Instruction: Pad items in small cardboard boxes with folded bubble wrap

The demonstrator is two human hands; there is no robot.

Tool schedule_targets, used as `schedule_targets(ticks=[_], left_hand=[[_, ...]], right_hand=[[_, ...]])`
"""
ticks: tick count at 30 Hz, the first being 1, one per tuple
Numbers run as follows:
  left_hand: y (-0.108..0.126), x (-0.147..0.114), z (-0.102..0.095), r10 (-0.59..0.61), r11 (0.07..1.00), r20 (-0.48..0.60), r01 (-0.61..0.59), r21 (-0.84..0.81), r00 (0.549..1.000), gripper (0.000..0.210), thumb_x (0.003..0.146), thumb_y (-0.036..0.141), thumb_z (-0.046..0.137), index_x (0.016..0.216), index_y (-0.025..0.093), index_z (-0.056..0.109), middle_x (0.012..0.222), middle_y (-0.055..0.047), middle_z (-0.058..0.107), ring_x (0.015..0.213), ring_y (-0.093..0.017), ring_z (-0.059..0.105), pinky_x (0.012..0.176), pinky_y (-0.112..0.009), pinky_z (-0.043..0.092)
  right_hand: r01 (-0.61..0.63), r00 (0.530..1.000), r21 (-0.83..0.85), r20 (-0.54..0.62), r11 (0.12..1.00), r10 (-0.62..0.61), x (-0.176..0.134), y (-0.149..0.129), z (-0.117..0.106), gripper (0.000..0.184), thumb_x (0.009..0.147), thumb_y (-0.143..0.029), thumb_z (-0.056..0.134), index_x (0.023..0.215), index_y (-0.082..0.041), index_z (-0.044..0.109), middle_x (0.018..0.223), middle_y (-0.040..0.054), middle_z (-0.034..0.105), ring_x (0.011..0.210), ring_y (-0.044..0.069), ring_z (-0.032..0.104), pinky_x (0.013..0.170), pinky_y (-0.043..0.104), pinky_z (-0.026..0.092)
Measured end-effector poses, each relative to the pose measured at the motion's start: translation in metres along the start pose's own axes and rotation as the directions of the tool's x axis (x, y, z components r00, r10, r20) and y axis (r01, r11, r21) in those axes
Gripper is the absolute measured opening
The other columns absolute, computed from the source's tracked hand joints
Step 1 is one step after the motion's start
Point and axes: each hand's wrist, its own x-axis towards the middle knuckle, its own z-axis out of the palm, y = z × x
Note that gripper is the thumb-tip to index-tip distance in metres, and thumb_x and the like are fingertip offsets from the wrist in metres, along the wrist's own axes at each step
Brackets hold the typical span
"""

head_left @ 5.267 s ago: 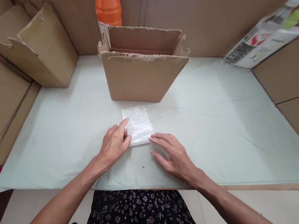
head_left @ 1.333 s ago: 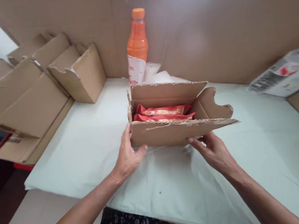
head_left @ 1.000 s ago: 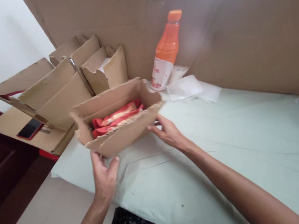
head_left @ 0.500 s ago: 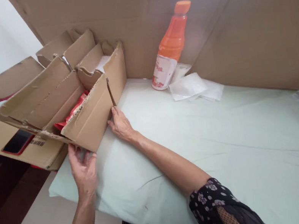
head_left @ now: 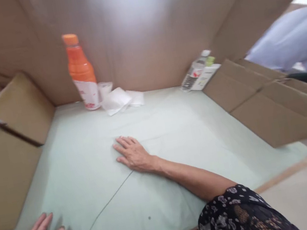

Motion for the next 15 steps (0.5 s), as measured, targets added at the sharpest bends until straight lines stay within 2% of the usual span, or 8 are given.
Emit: schedule_targets(ticks=[2,3,5,8,11,13,14,15], left_hand=[[0.017,0.009,0.016,0.093,0.992,0.138,-0.103,0.066,0.986,0.046,0.086,0.057,0.060,0.132,0.053,0.060,0.148,0.008,0.059,0.136,-0.036,0.057,0.065,-0.047,0.066],[0.031,0.015,0.028,0.171,0.980,0.209,-0.187,0.063,0.963,0.043,0.087,0.057,0.058,0.128,0.045,0.064,0.144,0.003,0.062,0.132,-0.035,0.059,0.058,-0.043,0.064],[0.063,0.026,0.058,0.390,0.911,0.316,-0.413,0.005,0.865,0.042,0.090,0.055,0.053,0.120,0.032,0.071,0.135,-0.005,0.068,0.123,-0.034,0.064,0.067,-0.041,0.063],[0.116,0.033,0.111,0.670,0.718,0.328,-0.694,-0.055,0.666,0.040,0.092,0.048,0.050,0.113,0.024,0.074,0.126,-0.012,0.072,0.116,-0.033,0.066,0.093,-0.050,0.058],[0.159,0.028,0.158,0.785,0.577,0.318,-0.814,-0.062,0.532,0.036,0.095,0.040,0.050,0.117,0.023,0.073,0.130,-0.013,0.070,0.119,-0.032,0.064,0.097,-0.051,0.055],[0.177,0.020,0.179,0.827,0.519,0.304,-0.850,-0.089,0.473,0.035,0.096,0.038,0.050,0.119,0.023,0.072,0.131,-0.014,0.070,0.121,-0.033,0.063,0.100,-0.051,0.052],[0.182,0.017,0.185,0.841,0.499,0.298,-0.861,-0.104,0.451,0.036,0.096,0.037,0.050,0.121,0.023,0.072,0.131,-0.015,0.069,0.122,-0.033,0.062,0.102,-0.052,0.050],[0.185,0.015,0.190,0.851,0.485,0.292,-0.867,-0.115,0.437,0.037,0.097,0.038,0.050,0.122,0.022,0.071,0.132,-0.016,0.069,0.123,-0.035,0.061,0.102,-0.053,0.049]], right_hand=[[-0.214,0.977,-0.052,-0.012,0.975,0.214,-0.030,0.053,-0.015,0.053,0.104,-0.048,0.052,0.151,-0.024,0.052,0.162,0.0103,0.046,0.151,0.024,0.038,0.123,0.040,0.030],[-0.312,0.950,-0.071,-0.034,0.947,0.311,-0.046,0.079,-0.023,0.051,0.104,-0.045,0.053,0.149,-0.024,0.054,0.161,0.0106,0.047,0.150,0.024,0.040,0.122,0.040,0.032],[-0.470,0.882,-0.093,-0.098,0.878,0.462,-0.081,0.128,-0.040,0.046,0.103,-0.039,0.054,0.144,-0.020,0.059,0.156,0.0148,0.052,0.146,0.028,0.046,0.117,0.044,0.038],[-0.644,0.757,-0.101,-0.229,0.758,0.612,-0.139,0.191,-0.074,0.037,0.097,-0.027,0.062,0.129,-0.010,0.068,0.147,0.0262,0.057,0.138,0.040,0.052,0.109,0.055,0.043],[-0.769,0.604,-0.101,-0.438,0.632,0.665,-0.203,0.240,-0.127,0.041,0.089,-0.016,0.068,0.129,-0.006,0.066,0.154,0.0330,0.046,0.146,0.046,0.040,0.112,0.062,0.034],[-0.827,0.494,-0.096,-0.593,0.554,0.635,-0.246,0.265,-0.169,0.051,0.089,-0.017,0.068,0.139,-0.008,0.058,0.162,0.0316,0.035,0.152,0.044,0.029,0.117,0.064,0.025],[-0.848,0.448,-0.094,-0.653,0.521,0.611,-0.265,0.274,-0.190,0.054,0.090,-0.020,0.068,0.141,-0.009,0.056,0.163,0.0311,0.033,0.153,0.044,0.026,0.118,0.064,0.021],[-0.868,0.407,-0.088,-0.690,0.488,0.599,-0.283,0.283,-0.209,0.052,0.091,-0.025,0.069,0.139,-0.010,0.057,0.161,0.0313,0.037,0.152,0.043,0.029,0.118,0.065,0.020]])
